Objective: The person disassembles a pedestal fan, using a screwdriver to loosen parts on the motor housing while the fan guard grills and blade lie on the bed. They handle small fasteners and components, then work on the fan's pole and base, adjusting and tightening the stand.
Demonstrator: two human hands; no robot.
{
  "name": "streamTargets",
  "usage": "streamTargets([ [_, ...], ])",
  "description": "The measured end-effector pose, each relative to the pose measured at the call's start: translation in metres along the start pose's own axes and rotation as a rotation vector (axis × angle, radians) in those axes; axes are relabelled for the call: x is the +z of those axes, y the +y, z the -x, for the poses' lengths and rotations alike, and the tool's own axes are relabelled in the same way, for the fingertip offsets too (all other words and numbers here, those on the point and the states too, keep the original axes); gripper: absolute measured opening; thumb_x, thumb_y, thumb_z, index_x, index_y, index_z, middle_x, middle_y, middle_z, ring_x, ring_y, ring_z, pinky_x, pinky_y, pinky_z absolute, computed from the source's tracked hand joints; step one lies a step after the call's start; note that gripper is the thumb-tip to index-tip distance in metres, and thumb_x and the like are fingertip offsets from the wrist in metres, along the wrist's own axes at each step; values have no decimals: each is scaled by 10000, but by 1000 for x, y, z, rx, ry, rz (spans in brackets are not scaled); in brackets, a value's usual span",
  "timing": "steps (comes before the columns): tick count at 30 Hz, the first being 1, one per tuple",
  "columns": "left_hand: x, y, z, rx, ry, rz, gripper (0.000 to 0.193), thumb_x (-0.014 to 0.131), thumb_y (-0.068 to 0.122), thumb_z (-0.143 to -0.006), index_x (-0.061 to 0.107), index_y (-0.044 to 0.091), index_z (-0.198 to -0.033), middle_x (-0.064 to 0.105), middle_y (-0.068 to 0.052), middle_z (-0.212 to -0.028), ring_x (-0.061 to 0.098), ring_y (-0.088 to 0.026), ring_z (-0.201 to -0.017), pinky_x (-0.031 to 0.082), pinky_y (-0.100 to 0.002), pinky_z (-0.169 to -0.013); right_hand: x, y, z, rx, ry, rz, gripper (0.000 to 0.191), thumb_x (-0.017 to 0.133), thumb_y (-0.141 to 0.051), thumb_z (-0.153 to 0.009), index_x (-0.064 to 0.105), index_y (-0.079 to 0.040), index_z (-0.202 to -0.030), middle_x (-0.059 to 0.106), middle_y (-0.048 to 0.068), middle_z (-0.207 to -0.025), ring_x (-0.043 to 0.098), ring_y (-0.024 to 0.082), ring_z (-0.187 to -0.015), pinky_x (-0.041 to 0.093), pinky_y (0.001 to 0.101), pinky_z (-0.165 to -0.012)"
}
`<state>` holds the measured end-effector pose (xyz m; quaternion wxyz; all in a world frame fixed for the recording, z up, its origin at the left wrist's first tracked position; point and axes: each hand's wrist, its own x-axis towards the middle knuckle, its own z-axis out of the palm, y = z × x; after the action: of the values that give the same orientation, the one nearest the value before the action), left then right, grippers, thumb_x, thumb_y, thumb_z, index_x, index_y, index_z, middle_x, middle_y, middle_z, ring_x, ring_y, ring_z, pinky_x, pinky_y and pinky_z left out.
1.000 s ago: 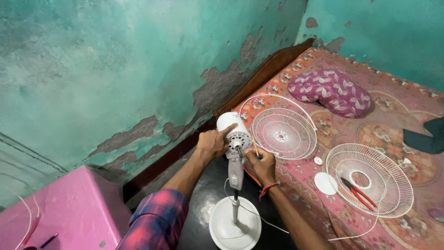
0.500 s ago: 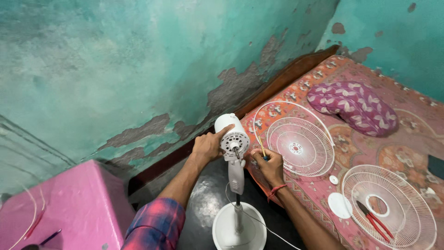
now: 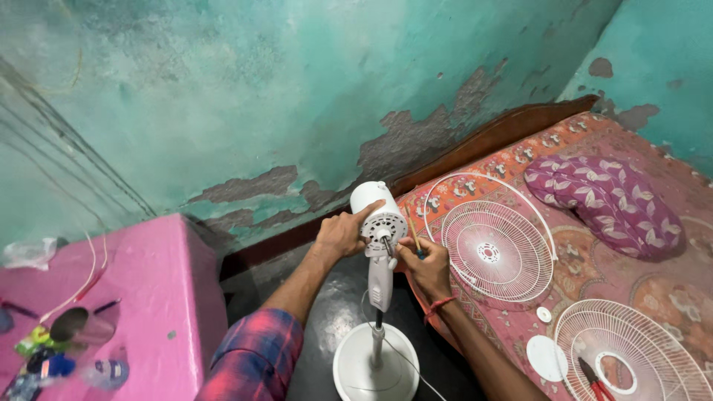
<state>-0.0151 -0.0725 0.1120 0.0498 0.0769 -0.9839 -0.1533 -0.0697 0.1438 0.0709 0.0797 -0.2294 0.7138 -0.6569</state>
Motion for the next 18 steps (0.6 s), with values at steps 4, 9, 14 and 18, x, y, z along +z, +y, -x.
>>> streamTargets([
  [4, 4, 12, 19, -9, -11, -28, 1028, 812, 280, -800, 186, 515, -1582, 754, -172, -924, 736, -393, -879, 580, -542, -758, -6, -5, 2, -50, -22, 178, 257, 777, -172, -849, 791, -20, -1055, 785, 54, -798, 716, 80, -711, 567, 247, -630],
  [9, 10, 26, 38, -16, -39, -19, 1039, 807, 264, -798, 167, 522, -1574, 744, -151, -990, 725, -383, -928, 574, -541, -761, 1, -8, 14, -97, -83, 248, 233, 781, -165, -830, 802, -40, -1026, 793, 61, -799, 724, 89, -686, 568, 262, -610],
  [14, 18, 34, 52, -3, 61, 40, 1075, 830, 245, -761, 162, 497, -1565, 704, -135, -1001, 706, -380, -945, 555, -538, -755, -4, -3, 23, -257, -68, 347, 209, 796, -145, -808, 820, -38, -985, 787, 65, -795, 721, 75, -698, 561, 260, -629],
  [18, 35, 43, 77, -86, 241, 147, 932, 818, 334, -803, 271, 359, -1558, 715, -105, -958, 713, -359, -910, 550, -536, -725, -14, 2, 33, -210, -116, 301, 191, 773, -132, -833, 809, -34, -994, 786, 46, -782, 703, 70, -675, 559, 250, -603],
])
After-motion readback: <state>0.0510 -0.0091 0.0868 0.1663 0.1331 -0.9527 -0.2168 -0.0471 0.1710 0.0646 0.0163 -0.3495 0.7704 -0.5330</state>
